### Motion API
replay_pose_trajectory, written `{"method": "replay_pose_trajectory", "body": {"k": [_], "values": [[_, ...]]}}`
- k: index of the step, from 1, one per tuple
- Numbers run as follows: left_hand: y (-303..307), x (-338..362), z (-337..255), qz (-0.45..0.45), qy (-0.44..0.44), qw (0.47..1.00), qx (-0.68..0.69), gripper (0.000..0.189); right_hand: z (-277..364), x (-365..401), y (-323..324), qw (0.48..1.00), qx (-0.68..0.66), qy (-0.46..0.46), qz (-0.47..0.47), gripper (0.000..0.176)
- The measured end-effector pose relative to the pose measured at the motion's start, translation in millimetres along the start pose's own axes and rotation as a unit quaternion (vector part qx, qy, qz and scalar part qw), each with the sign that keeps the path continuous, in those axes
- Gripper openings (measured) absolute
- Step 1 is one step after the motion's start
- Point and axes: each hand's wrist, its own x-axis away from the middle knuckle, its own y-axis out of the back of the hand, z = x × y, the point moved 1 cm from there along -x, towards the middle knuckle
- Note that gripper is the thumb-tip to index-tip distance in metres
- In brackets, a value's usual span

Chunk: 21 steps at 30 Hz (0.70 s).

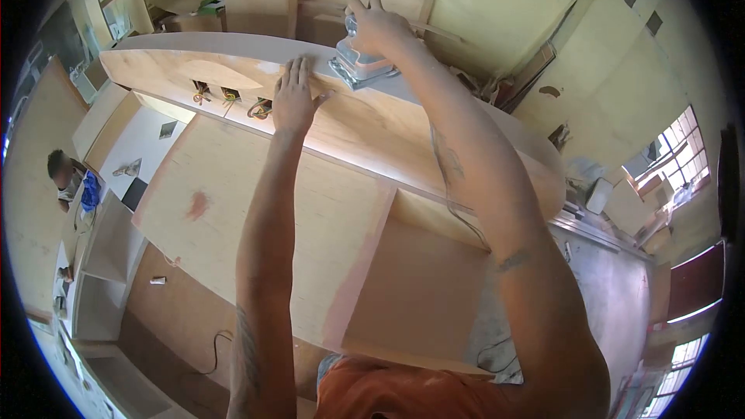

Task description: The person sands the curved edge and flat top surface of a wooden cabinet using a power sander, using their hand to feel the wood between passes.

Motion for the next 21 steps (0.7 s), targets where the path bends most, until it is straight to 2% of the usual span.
{"method": "replay_pose_trajectory", "body": {"k": [7, 10, 13, 17, 19, 21], "values": [[6.9, -2.9, -10.8, 0.052, -0.017, 0.997, -0.045, 0.088, -81.2, 67.2, 9.8, 0.998, -0.060, -0.018, -0.013, 0.066], [10.1, 5.5, -20.9, 0.071, -0.042, 0.996, -0.042, 0.084, -116.4, 111.6, 25.4, 0.998, -0.022, -0.063, -0.001, 0.065], [8.3, 6.0, -16.8, 0.063, -0.074, 0.995, 0.028, 0.084, -157.2, 154.9, 38.2, 0.995, -0.023, -0.095, -0.008, 0.063], [11.1, 0.7, -2.3, 0.089, -0.080, 0.993, -0.007, 0.088, -196.5, 203.4, 58.3, 0.990, -0.007, -0.137, 0.007, 0.060], [6.1, -1.4, 9.0, 0.079, -0.010, 0.996, -0.040, 0.095, -211.5, 223.8, 64.9, 0.986, 0.005, -0.163, 0.017, 0.060], [7.1, -0.1, 6.4, 0.090, 0.000, 0.995, -0.049, 0.098, -227.4, 240.8, 71.4, 0.982, 0.016, -0.188, 0.010, 0.060]]}}
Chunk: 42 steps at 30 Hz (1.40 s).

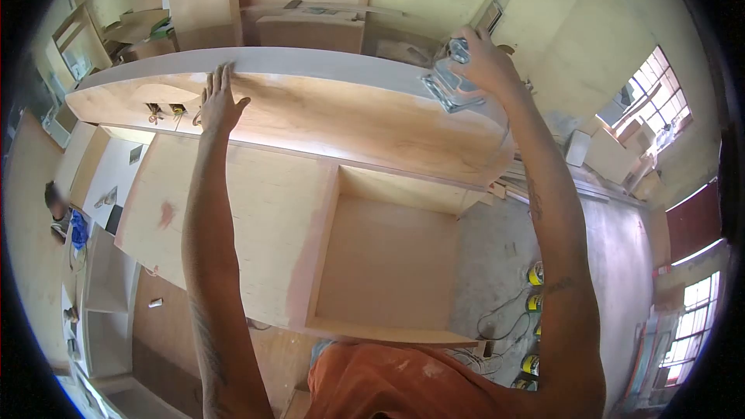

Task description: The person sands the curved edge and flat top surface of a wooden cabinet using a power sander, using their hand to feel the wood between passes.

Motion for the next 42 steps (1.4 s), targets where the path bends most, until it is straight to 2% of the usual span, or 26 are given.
{"method": "replay_pose_trajectory", "body": {"k": [3, 7, 8, 10, 11, 13, 16, 18, 21, 24, 29, 31, 33, 36, 39, 42], "values": [[-1.9, 3.8, -7.3, 0.002, 0.013, 1.000, -0.006, 0.101, -16.6, 7.2, 2.2, 0.998, 0.033, -0.042, -0.015, 0.062], [-19.4, 6.6, -13.9, -0.079, 0.027, 0.996, 0.029, 0.102, -6.6, -6.5, -5.5, 0.996, 0.055, -0.071, -0.008, 0.064], [-25.2, 5.6, -14.0, -0.103, 0.031, 0.994, 0.032, 0.104, 3.0, -13.8, -14.1, 0.995, 0.069, -0.057, -0.039, 0.065], [-18.1, 5.9, -19.2, -0.093, 0.038, 0.995, -0.024, 0.104, 35.2, -25.0, -18.4, 0.993, 0.081, -0.043, -0.069, 0.066], [-12.8, 7.6, -21.5, -0.081, 0.047, 0.992, -0.080, 0.105, 57.3, -31.4, -15.0, 0.997, 0.061, -0.035, -0.037, 0.066], [-8.9, 10.4, -21.9, -0.078, 0.047, 0.992, -0.093, 0.105, 93.8, -44.9, -19.7, 0.999, 0.041, -0.018, -0.002, 0.067], [-10.7, 7.5, -19.1, -0.107, 0.020, 0.992, -0.057, 0.107, 140.8, -72.1, -30.9, 0.999, 0.016, 0.035, 0.003, 0.067], [-9.6, 7.5, -18.7, -0.114, 0.017, 0.993, -0.037, 0.108, 173.6, -86.5, -40.6, 0.996, 0.025, 0.075, -0.028, 0.067], [-10.2, 8.1, -14.0, -0.139, 0.002, 0.990, -0.006, 0.108, 221.0, -103.2, -44.6, 0.995, 0.015, 0.094, -0.018, 0.067], [-11.5, 8.4, -7.9, -0.160, -0.040, 0.981, 0.100, 0.109, 258.3, -120.8, -53.1, 0.991, 0.007, 0.127, -0.033, 0.068], [-14.2, 10.0, -0.4, -0.161, -0.046, 0.980, 0.104, 0.109, 303.4, -145.6, -59.6, 0.986, -0.007, 0.169, -0.008, 0.069], [-12.6, 11.5, -1.1, -0.169, -0.054, 0.979, 0.102, 0.108, 305.6, -148.5, -60.9, 0.983, -0.014, 0.183, 0.012, 0.069], [-11.2, 11.3, -0.2, -0.167, -0.053, 0.978, 0.116, 0.107, 297.7, -147.1, -63.0, 0.964, -0.054, 0.262, -0.007, 0.068], [-7.8, 13.6, -3.5, -0.162, -0.047, 0.976, 0.136, 0.106, 270.9, -137.8, -55.1, 0.954, -0.090, 0.286, 0.017, 0.068], [-11.5, 10.4, -6.8, -0.165, -0.035, 0.975, 0.143, 0.105, 260.4, -147.3, -54.9, 0.958, -0.075, 0.275, 0.025, 0.067], [-11.8, 11.7, -3.5, -0.169, -0.034, 0.974, 0.145, 0.104, 281.1, -164.1, -66.2, 0.963, -0.052, 0.265, 0.006, 0.066]]}}
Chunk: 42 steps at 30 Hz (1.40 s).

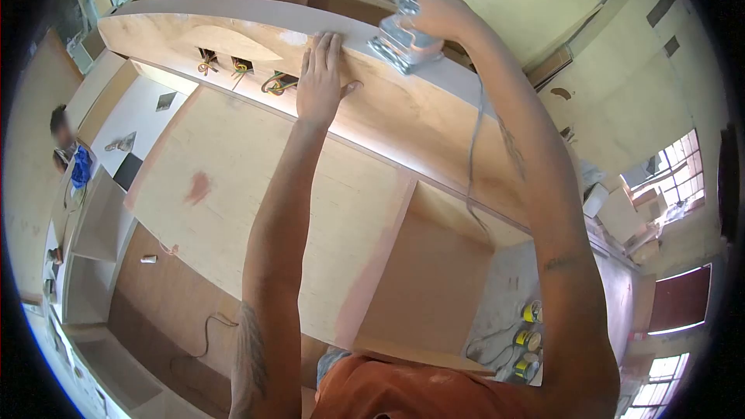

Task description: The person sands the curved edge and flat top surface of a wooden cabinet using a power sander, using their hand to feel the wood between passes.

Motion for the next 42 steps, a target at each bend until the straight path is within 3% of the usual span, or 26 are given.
{"method": "replay_pose_trajectory", "body": {"k": [4, 6, 12, 19, 25, 27, 28, 30, 34, 36, 39, 41, 42], "values": [[-1.2, 1.9, 5.5, 0.010, -0.017, 1.000, -0.016, 0.106, 12.3, -0.1, 5.4, 0.999, -0.028, 0.003, 0.032, 0.066], [-3.6, 0.5, 6.2, 0.019, -0.013, 1.000, -0.020, 0.105, 1.1, 15.2, 5.2, 0.993, -0.062, 0.102, -0.016, 0.065], [-5.8, 4.3, 9.1, 0.013, -0.017, 1.000, -0.011, 0.103, 16.2, 6.0, 9.0, 0.999, -0.022, -0.001, 0.032, 0.063], [-1.5, 1.5, 9.6, 0.019, -0.019, 0.998, -0.054, 0.104, 3.2, 3.7, 2.9, 0.998, -0.038, 0.058, 0.008, 0.065], [13.7, -11.1, -12.9, 0.059, -0.014, 0.987, -0.152, 0.099, -42.2, 90.9, 29.4, 0.998, -0.040, -0.044, 0.027, 0.064], [20.3, -19.9, -29.1, 0.181, -0.018, 0.967, -0.179, 0.098, -58.9, 122.3, 38.4, 0.998, -0.035, -0.057, 0.011, 0.063], [15.8, -17.9, -39.7, 0.181, -0.019, 0.967, -0.176, 0.098, -66.5, 138.5, 43.9, 0.998, -0.033, -0.059, 0.011, 0.063], [3.6, -8.8, -68.0, 0.158, -0.127, 0.967, -0.154, 0.094, -79.6, 166.3, 55.2, 0.992, -0.034, -0.120, 0.015, 0.061], [-20.9, -3.1, -147.1, 0.195, -0.150, 0.965, -0.093, 0.092, -109.2, 222.0, 73.8, 0.988, -0.031, -0.150, -0.007, 0.060], [-27.3, 5.1, -177.5, 0.125, -0.227, 0.966, 0.003, 0.087, -117.0, 243.3, 83.0, 0.976, -0.030, -0.215, 0.005, 0.061], [-25.8, 4.7, -184.1, 0.113, -0.265, 0.956, 0.051, 0.083, -136.6, 266.3, 86.2, 0.974, 0.003, -0.226, -0.020, 0.063], [-29.0, -3.1, -156.9, 0.104, -0.284, 0.949, 0.090, 0.078, -148.4, 278.4, 87.8, 0.968, 0.014, -0.251, -0.018, 0.064], [-24.3, -8.7, -138.6, 0.118, -0.252, 0.956, 0.088, 0.079, -151.7, 280.9, 87.8, 0.963, 0.028, -0.269, -0.016, 0.064]]}}
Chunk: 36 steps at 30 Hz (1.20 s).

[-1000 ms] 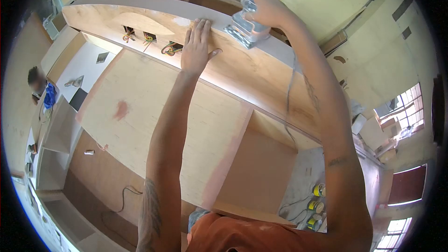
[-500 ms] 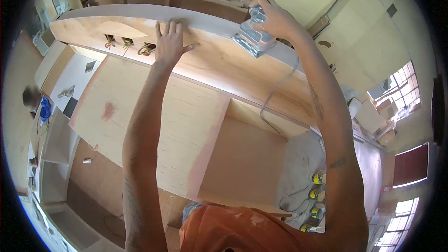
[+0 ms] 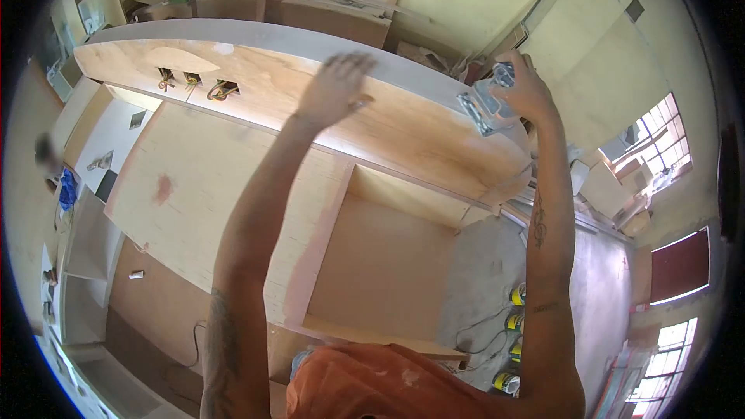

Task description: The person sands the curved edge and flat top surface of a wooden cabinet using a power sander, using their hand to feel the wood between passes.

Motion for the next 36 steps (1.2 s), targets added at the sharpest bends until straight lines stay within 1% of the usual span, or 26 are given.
{"method": "replay_pose_trajectory", "body": {"k": [1, 3, 5, 7, 8, 10, 12, 13, 15, 16, 18, 22, 24, 26, 28, 30, 31, 33, 34, 35, 36], "values": [[6.0, 7.4, 19.2, 0.009, 0.036, 0.999, 0.005, 0.079, -1.1, -0.3, -0.1, 1.000, 0.000, 0.000, 0.000, 0.064], [15.7, 25.0, 68.8, 0.001, 0.109, 0.994, -0.002, 0.084, -1.4, -2.5, 1.1, 0.998, 0.044, -0.051, -0.004, 0.066], [31.2, 39.6, 103.5, 0.019, 0.180, 0.980, -0.079, 0.089, 5.2, -12.8, -4.5, 0.996, 0.069, -0.062, -0.008, 0.066], [51.5, 45.7, 123.9, 0.059, 0.246, 0.958, -0.135, 0.092, 22.3, -23.7, -9.7, 0.993, 0.092, -0.071, -0.013, 0.067], [58.7, 46.5, 130.5, 0.069, 0.265, 0.949, -0.153, 0.100, 34.8, -28.8, -13.2, 0.993, 0.097, -0.058, -0.029, 0.067], [54.1, 50.2, 145.2, 0.056, 0.263, 0.951, -0.155, 0.103, 65.3, -39.8, -21.3, 0.993, 0.100, -0.045, -0.042, 0.068], [44.7, 53.6, 153.6, 0.013, 0.233, 0.959, -0.162, 0.110, 96.8, -58.7, -26.9, 0.996, 0.085, -0.034, -0.008, 0.068], [43.5, 54.3, 154.0, 0.014, 0.233, 0.959, -0.163, 0.110, 111.4, -66.2, -32.4, 0.996, 0.084, -0.034, -0.007, 0.068], [42.6, 56.8, 152.5, -0.032, 0.218, 0.965, -0.142, 0.106, 146.3, -83.3, -43.5, 0.997, 0.057, 0.019, -0.045, 0.061], [43.5, 57.0, 150.0, -0.034, 0.223, 0.964, -0.138, 0.108, 164.9, -93.3, -47.0, 0.997, 0.057, 0.023, -0.045, 0.061], [43.2, 57.7, 148.8, -0.039, 0.234, 0.961, -0.143, 0.109, 207.4, -114.0, -57.6, 0.996, 0.057, 0.061, -0.028, 0.062], [44.6, 55.2, 145.8, -0.040, 0.242, 0.958, -0.150, 0.110, 257.3, -137.3, -67.7, 0.994, 0.047, 0.092, -0.021, 0.062], [42.3, 55.6, 142.9, -0.023, 0.259, 0.952, -0.160, 0.113, 276.0, -146.0, -72.3, 0.991, 0.054, 0.121, -0.001, 0.071], [44.1, 54.3, 141.8, -0.012, 0.260, 0.951, -0.165, 0.114, 290.7, -150.7, -77.8, 0.990, 0.042, 0.138, -0.003, 0.068], [43.5, 52.6, 141.2, 0.006, 0.270, 0.947, -0.173, 0.116, 295.3, -156.9, -80.4, 0.988, 0.030, 0.154, -0.008, 0.065], [45.3, 52.4, 141.9, 0.018, 0.271, 0.947, -0.169, 0.115, 291.3, -156.7, -79.9, 0.981, 0.009, 0.192, 0.004, 0.060], [45.5, 51.4, 140.8, 0.030, 0.274, 0.948, -0.160, 0.115, 284.3, -154.0, -77.7, 0.982, 0.009, 0.189, 0.003, 0.060], [48.8, 48.6, 139.3, 0.049, 0.278, 0.945, -0.168, 0.114, 266.8, -145.9, -74.2, 0.974, 0.001, 0.227, 0.015, 0.060], [48.3, 47.6, 134.8, 0.069, 0.286, 0.940, -0.175, 0.113, 254.5, -139.3, -72.8, 0.975, 0.000, 0.221, 0.017, 0.060], [46.5, 45.4, 126.4, 0.072, 0.280, 0.941, -0.173, 0.113, 238.1, -130.8, -68.9, 0.977, -0.008, 0.214, 0.014, 0.058], [48.6, 41.6, 116.2, 0.095, 0.269, 0.943, -0.174, 0.113, 221.5, -124.7, -63.7, 0.978, -0.016, 0.208, 0.008, 0.056]]}}
